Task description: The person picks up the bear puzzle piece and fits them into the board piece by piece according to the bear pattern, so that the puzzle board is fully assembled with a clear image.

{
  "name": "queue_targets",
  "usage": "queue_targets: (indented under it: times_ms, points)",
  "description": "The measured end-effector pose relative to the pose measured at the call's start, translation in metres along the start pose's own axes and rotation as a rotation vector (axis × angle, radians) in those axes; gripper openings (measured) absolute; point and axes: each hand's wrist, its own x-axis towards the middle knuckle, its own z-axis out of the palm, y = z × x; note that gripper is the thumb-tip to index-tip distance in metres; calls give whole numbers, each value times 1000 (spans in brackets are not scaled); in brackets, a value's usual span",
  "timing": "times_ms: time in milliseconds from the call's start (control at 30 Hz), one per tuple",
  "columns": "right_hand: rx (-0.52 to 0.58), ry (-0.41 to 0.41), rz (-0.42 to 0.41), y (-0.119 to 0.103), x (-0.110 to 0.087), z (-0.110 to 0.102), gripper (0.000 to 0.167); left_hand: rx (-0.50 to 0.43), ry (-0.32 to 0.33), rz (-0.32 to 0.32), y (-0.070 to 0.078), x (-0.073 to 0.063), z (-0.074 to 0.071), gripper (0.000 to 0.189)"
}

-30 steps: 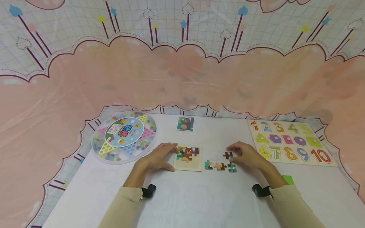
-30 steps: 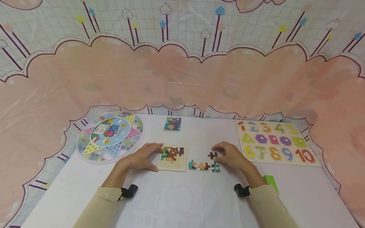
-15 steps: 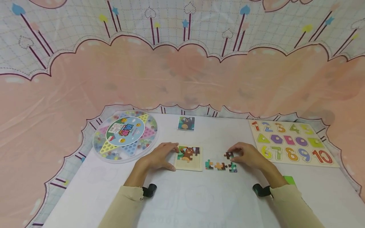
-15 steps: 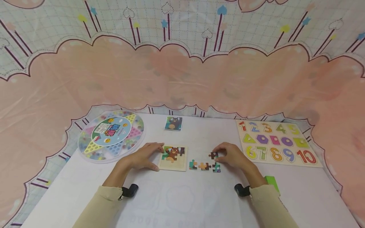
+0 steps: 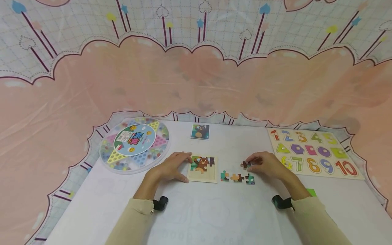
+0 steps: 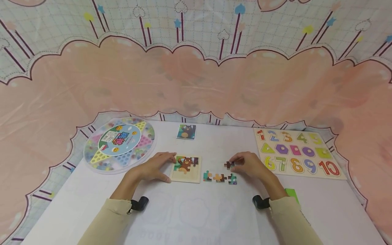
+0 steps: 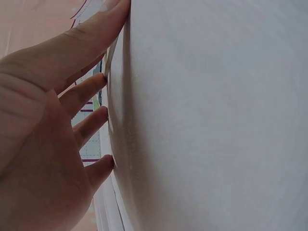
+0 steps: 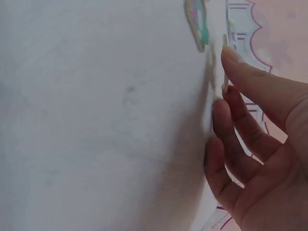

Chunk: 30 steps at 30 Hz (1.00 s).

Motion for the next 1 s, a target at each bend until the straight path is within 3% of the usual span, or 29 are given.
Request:
queue_targets:
  times_ms: [200, 467, 633, 867, 1000]
  points:
    - [50, 32, 51, -2, -1, -4, 28, -9, -4, 0, -1, 0, 1, 57]
    - [74, 106, -52, -17, 5, -4, 24, 15, 4, 5, -1, 0, -1, 58]
    - [103, 84, -63, -25, 9, 2, 27, 11, -3, 5, -2, 1, 0, 58]
    - [123, 43, 8, -45, 17, 26, 25, -1, -4, -2, -1, 0, 0, 57]
    - [101, 25, -40, -58, 26, 39, 24, -6, 0, -3, -1, 1, 1, 57]
